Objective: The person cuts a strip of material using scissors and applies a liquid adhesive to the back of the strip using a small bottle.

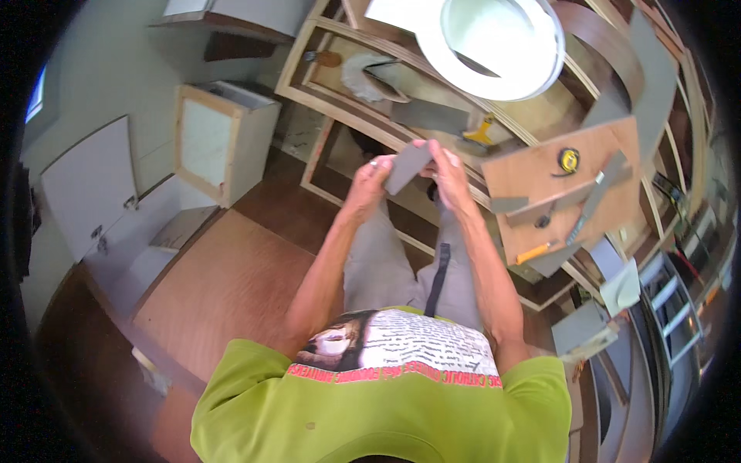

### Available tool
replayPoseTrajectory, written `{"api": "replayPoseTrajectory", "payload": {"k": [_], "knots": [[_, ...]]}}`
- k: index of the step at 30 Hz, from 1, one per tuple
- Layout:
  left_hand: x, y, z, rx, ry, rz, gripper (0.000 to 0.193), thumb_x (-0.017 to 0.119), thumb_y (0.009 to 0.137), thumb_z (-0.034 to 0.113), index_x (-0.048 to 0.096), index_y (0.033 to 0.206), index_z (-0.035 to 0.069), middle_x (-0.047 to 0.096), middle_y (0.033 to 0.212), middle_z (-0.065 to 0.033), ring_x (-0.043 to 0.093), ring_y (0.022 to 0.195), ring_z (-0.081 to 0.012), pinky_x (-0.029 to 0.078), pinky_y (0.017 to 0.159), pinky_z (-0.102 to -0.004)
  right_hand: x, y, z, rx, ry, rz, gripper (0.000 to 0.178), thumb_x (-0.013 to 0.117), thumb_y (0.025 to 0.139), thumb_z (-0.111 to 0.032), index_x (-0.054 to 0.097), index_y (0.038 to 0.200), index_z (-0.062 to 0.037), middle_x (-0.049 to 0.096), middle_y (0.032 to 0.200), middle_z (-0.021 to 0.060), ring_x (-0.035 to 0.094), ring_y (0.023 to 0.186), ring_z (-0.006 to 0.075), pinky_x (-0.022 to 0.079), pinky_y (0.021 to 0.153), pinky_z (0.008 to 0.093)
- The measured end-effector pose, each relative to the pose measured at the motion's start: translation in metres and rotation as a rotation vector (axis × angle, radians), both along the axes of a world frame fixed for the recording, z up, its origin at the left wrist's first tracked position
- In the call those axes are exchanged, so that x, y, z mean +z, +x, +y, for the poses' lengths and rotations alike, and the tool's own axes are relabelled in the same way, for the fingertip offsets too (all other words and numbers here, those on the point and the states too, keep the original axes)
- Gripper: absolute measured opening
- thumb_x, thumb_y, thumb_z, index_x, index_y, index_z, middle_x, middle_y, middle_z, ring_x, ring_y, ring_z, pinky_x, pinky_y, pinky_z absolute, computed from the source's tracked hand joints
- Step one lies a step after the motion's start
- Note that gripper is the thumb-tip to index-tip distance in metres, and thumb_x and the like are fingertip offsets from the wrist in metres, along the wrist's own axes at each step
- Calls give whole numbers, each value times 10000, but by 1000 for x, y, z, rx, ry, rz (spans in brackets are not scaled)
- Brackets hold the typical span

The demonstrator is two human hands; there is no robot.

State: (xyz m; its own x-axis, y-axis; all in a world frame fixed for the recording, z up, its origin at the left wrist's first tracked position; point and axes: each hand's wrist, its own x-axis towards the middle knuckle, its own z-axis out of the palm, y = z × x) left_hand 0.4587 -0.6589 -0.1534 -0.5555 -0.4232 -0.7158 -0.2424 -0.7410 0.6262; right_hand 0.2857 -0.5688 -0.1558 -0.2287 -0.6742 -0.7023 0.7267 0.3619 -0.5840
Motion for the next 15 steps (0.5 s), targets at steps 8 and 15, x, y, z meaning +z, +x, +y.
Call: {"api": "replayPoseTrajectory", "payload": {"k": [8, 15], "knots": [[27, 35, -37, 103, 125, 61, 436, 503, 1011, 363, 575, 1260, 13, 635, 1127, -45, 599, 1030, -148, 473, 902, -326, 9, 32, -37, 131, -14, 71, 480, 462, 1013, -460, 647, 1203, -60, 676, 1049, 42, 611, 874, 105, 485, 770, 270], [14, 91, -71, 20, -158, -115, 267, 599, 973, 266, 662, 1087, 33, 617, 923, 29, 521, 834, -47, 438, 745, -239, 7, 77, -95, 265, 35, 81, 487, 452, 1016, -460, 623, 1242, -64, 675, 1062, 29, 605, 886, 89, 479, 764, 247]]}}
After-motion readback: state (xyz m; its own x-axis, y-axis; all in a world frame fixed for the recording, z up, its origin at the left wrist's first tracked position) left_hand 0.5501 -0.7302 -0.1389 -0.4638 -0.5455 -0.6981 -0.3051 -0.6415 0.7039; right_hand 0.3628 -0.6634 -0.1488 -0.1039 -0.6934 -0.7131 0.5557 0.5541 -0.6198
